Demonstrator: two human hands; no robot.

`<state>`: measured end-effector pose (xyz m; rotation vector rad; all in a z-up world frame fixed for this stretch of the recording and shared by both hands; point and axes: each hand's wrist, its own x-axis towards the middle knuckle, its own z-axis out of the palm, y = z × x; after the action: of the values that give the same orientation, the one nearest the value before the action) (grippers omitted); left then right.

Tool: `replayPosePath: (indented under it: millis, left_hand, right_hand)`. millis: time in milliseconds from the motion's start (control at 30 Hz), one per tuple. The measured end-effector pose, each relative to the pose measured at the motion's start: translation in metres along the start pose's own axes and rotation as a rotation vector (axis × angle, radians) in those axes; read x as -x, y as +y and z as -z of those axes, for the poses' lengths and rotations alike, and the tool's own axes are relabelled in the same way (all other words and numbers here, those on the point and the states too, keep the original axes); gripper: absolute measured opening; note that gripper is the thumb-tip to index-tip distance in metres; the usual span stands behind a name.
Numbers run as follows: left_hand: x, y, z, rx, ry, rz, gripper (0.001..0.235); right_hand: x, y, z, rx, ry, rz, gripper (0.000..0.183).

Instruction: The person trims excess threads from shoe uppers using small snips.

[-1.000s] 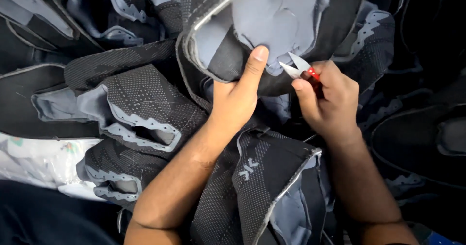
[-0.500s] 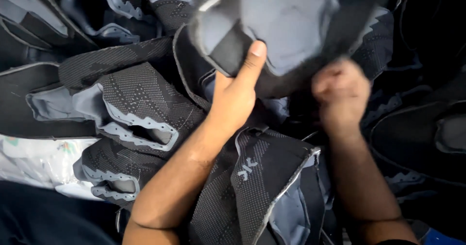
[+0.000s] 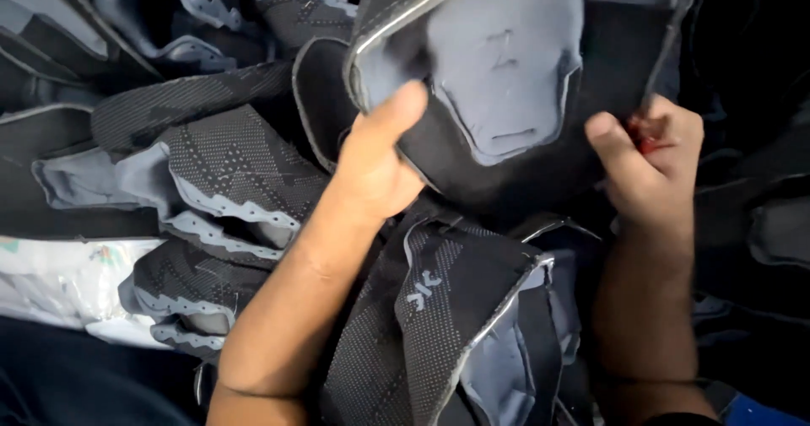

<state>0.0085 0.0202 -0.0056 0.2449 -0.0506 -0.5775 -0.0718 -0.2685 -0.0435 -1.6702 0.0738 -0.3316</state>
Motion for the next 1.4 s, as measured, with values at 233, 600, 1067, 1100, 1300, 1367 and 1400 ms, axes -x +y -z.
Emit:
replayPosePath:
  millis: [233, 600, 1067, 1100, 1300, 1367, 1400]
  left_hand:
    - [-0.005, -0.013, -0.003, -0.663, 0.379, -0.363, 0.047]
    - [-0.005, -0.019, 0.001, -0.739, 0.406, -0.346, 0.036]
    - [0.0, -0.025, 0.014, -0.789, 0.307, -0.318, 0.017]
    - [0.003, -0.028, 0.02, -0.788, 0.308, -0.317, 0.017]
    - [0.01, -0.039, 0.034, -1.157, 0.217, -0.45, 0.044]
    - [0.011, -0.042, 0.031, -1.151, 0.237, -0.417, 0.052]
    - [0.011, -0.038, 0.026, -1.151, 0.238, -0.415, 0.052]
  right_hand:
    - [-0.015, -0.05, -0.074, 0.347, 0.105, 0.148, 0.029]
    - [-0.007, -0.05, -0.082, 0.679, -0.111, 0.236, 0.032]
    - [-0.004, -0.045, -0.068, 0.515, -0.049, 0.215, 0.03]
    - [-0.005, -0.047, -0.07, 0.516, -0.049, 0.214, 0.03]
    - [-0.007, -0.053, -0.07, 0.642, -0.023, 0.302, 0.032]
    - [-0.005, -0.052, -0.07, 0.541, -0.052, 0.279, 0.032]
    - [-0.006, -0.055, -0.071, 0.542, -0.052, 0.277, 0.032]
